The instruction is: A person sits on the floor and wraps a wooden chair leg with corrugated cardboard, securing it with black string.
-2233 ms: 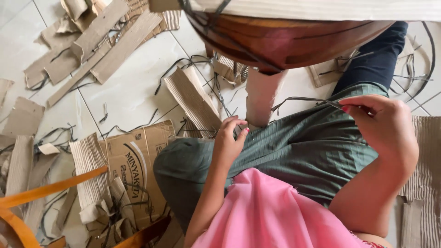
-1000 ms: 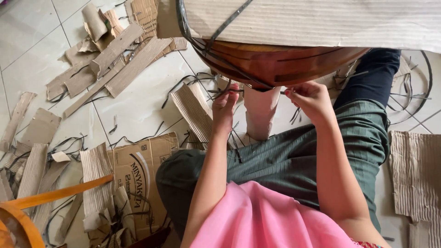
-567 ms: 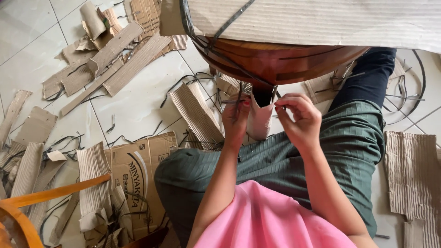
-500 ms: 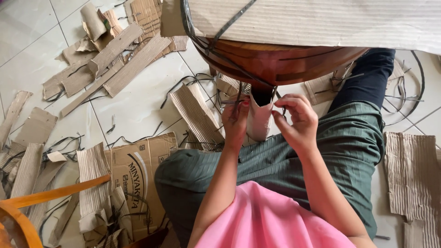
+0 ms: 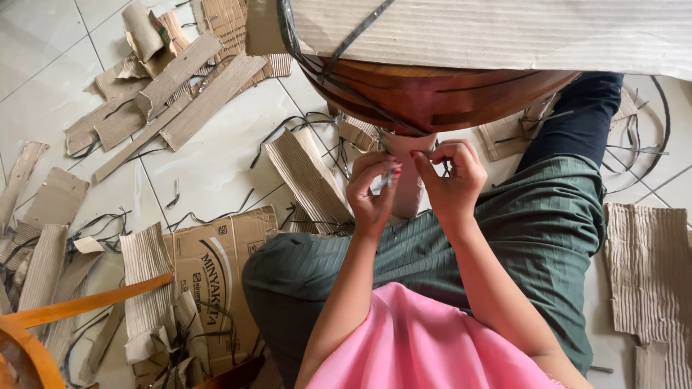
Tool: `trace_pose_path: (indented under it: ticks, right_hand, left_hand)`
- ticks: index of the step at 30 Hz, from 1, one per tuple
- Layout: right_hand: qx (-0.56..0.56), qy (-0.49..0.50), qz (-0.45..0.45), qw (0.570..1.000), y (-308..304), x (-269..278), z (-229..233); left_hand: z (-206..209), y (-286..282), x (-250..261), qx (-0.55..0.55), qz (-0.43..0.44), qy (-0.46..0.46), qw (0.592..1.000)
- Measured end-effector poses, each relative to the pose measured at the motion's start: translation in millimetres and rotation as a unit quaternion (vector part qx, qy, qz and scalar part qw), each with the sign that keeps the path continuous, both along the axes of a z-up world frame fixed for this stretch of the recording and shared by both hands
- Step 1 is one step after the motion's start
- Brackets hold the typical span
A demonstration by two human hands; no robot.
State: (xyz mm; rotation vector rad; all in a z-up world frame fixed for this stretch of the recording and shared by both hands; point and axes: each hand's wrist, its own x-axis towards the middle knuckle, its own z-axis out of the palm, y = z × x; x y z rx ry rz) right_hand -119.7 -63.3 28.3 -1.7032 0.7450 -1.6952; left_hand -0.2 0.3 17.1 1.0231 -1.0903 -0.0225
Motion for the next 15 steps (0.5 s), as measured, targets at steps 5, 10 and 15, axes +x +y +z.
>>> trace_pose_path:
  ticks: [5, 10, 15]
  right_hand:
    - [-0.010, -0.002, -0.004, 1.000, 2, 3, 4]
    - [-0.006, 0.016, 0.003, 1.000, 14, -8, 13]
    - [0.074, 0.010, 0.029, 0.997, 21, -16, 5]
  left_hand:
    - [-1, -12, -3, 0.003, 0.027, -0.107, 0.994]
    - [11, -13, -3, 0.000, 0.031, -0.117, 0.993]
    - [14, -13, -7, 0.038, 0.053, -0.136, 0.989]
